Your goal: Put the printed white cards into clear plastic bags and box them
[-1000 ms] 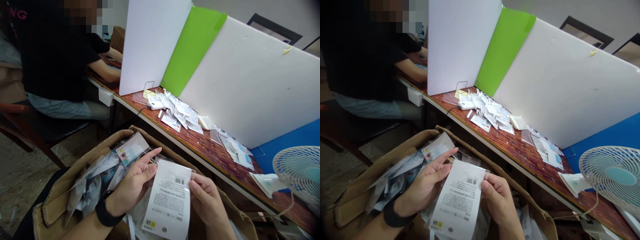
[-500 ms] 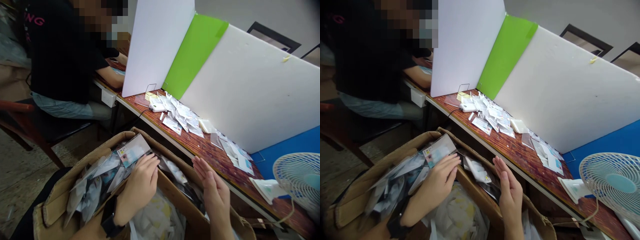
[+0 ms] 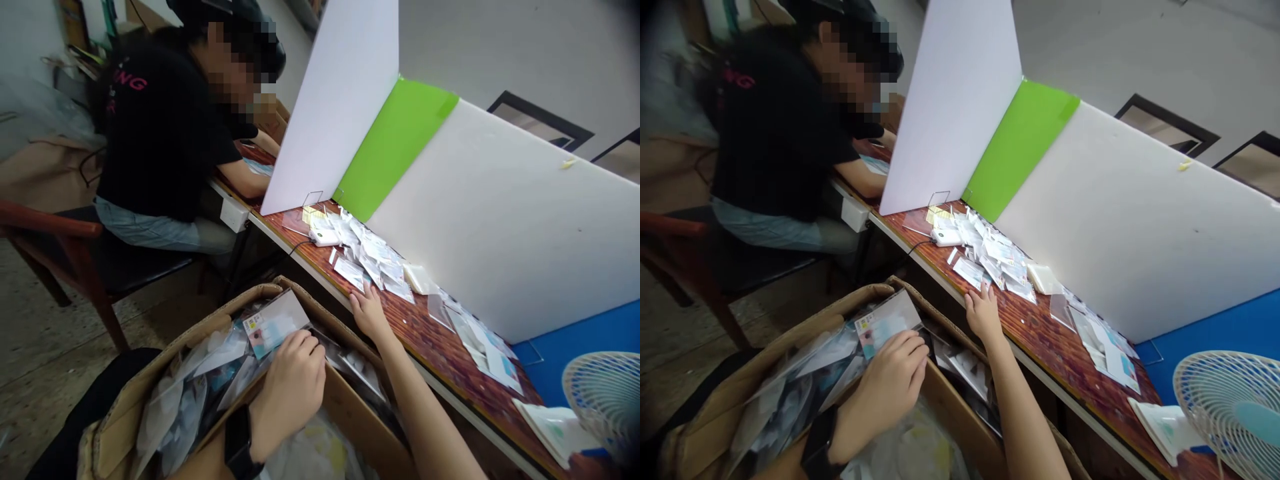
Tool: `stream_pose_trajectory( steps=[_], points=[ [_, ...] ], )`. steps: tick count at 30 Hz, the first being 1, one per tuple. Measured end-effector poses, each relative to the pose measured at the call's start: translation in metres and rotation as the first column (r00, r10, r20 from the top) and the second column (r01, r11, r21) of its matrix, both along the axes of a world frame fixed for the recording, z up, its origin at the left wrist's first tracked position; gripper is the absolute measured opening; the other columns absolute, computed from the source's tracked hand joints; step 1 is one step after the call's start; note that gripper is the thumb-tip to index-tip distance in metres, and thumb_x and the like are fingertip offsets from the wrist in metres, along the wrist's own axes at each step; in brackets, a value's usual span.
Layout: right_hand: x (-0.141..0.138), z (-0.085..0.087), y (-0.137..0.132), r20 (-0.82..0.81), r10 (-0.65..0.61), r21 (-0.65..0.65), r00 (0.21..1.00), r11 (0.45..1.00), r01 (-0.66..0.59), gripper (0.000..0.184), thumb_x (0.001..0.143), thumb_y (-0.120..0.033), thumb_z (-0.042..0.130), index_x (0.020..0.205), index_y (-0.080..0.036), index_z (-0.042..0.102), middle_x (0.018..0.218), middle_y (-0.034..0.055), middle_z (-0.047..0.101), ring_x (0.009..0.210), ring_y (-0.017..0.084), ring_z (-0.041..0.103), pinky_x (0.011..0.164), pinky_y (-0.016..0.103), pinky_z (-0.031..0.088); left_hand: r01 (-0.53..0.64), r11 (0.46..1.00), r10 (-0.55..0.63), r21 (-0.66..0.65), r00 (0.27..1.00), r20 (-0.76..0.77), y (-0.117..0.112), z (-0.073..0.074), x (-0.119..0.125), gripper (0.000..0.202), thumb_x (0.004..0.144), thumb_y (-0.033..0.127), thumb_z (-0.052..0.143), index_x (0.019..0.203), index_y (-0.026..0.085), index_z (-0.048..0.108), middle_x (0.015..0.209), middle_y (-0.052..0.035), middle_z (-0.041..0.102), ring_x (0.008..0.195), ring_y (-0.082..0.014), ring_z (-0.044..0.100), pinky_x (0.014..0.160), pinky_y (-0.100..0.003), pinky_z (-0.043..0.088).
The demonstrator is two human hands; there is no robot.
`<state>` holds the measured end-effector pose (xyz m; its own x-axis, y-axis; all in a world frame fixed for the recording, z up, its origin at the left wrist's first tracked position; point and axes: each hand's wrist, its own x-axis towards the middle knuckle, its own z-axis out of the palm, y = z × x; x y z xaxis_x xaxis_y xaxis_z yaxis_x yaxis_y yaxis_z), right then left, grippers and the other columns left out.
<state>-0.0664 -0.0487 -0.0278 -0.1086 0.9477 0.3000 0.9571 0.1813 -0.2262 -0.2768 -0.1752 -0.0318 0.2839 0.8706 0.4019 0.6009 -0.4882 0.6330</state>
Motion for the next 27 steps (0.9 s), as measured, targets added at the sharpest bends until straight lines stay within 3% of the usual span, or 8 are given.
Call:
stream_pose_trajectory(
  steps=[4,8,13,16,19,22,24,27],
  points=[
    [-0.006,-0.009,0.021,0.024,-0.023,0.04,0.999,0.999,0.022,0.032,0.086,-0.035,0.055,0.111,-0.014,0.058,0.13,0.012,0.051,0.124,0.029,0.042,0.1,0.054,0.032,-0.014,0.999,0.014,-0.033,1.0,0.021,-0.002,-0.001,0.0,0.024,0.083,0.006,0.037,0.076,0.016,0.056,0.084,-0.0071,0.059,0.089,-0.0232,0.051,0.082,-0.042,0.046],
    [-0.006,-0.008,0.006,-0.017,-0.012,0.096,1.0,0.995,0.014,0.019,0.086,-0.031,0.055,0.092,-0.014,0.062,0.107,0.0069,0.062,0.108,0.023,0.053,0.098,0.049,0.034,-0.007,1.0,0.008,-0.02,1.0,0.01,-0.002,-0.001,0.002,0.023,0.082,0.005,0.037,0.071,0.016,0.055,0.08,-0.007,0.058,0.087,-0.023,0.052,0.081,-0.043,0.047],
    [-0.007,0.023,-0.021,-0.244,-0.058,0.236,0.968,0.965,0.118,0.014,0.081,-0.02,0.048,0.08,-0.017,0.062,0.09,0.0114,0.064,0.094,0.026,0.055,0.089,0.044,0.039,0.006,1.0,-0.005,-0.016,0.995,0.097,-0.005,-0.004,0.004,0.025,0.082,0.006,0.038,0.075,0.016,0.06,0.081,-0.0085,0.062,0.088,-0.0256,0.055,0.082,-0.047,0.047],
    [-0.016,0.052,-0.046,-0.455,-0.049,0.284,0.889,0.939,0.197,0.011,0.079,-0.027,0.052,0.076,-0.019,0.059,0.08,0.0084,0.064,0.08,0.025,0.058,0.078,0.041,0.045,-0.009,0.998,0.025,-0.058,0.956,0.293,-0.007,-0.006,0.001,0.027,0.085,0.013,0.04,0.099,0.017,0.062,0.103,-0.0114,0.064,0.104,-0.0282,0.055,0.095,-0.052,0.041],
    [-0.03,0.071,-0.085,-0.625,0.024,0.237,0.78,0.958,0.161,0.016,0.076,-0.034,0.06,0.07,-0.02,0.054,0.079,0.0047,0.064,0.073,0.022,0.061,0.066,0.035,0.05,0.024,0.979,0.102,-0.202,0.802,0.588,-0.006,-0.007,-0.005,0.04,0.087,0.025,0.045,0.127,0.02,0.048,0.132,-0.0121,0.052,0.125,-0.0281,0.042,0.107,-0.05,0.03],
    [-0.046,0.065,-0.13,-0.804,0.056,0.073,0.592,0.997,0.004,0.02,0.07,-0.03,0.069,0.064,-0.02,0.052,0.079,0.0036,0.063,0.069,0.019,0.06,0.057,0.03,0.05,0.306,0.923,0.066,-0.232,0.469,0.881,-0.003,-0.004,-0.011,0.056,0.086,0.035,0.052,0.137,0.024,0.032,0.14,-0.0112,0.044,0.126,-0.0259,0.043,0.105,-0.043,0.035],
    [-0.055,0.052,-0.155,-0.861,-0.001,-0.055,0.509,0.994,-0.092,0.02,0.07,-0.027,0.071,0.064,-0.019,0.053,0.076,0.0034,0.061,0.067,0.017,0.058,0.055,0.027,0.049,0.509,0.84,0.06,-0.188,0.258,0.964,-0.001,0.001,-0.013,0.057,0.085,0.039,0.054,0.135,0.023,0.034,0.128,-0.0112,0.056,0.111,-0.0248,0.056,0.092,-0.037,0.046],
    [-0.063,0.036,-0.177,-0.808,-0.022,-0.079,0.589,0.994,-0.071,0.014,0.076,-0.028,0.066,0.075,-0.02,0.054,0.088,0.0062,0.061,0.077,0.02,0.061,0.065,0.033,0.053,0.613,0.751,0.161,-0.245,0.189,0.969,-0.002,0.01,-0.016,0.031,0.085,0.038,0.053,0.111,0.02,0.056,0.091,-0.004,0.07,0.082,-0.02,0.065,0.072,-0.028,0.05]
  ],
)
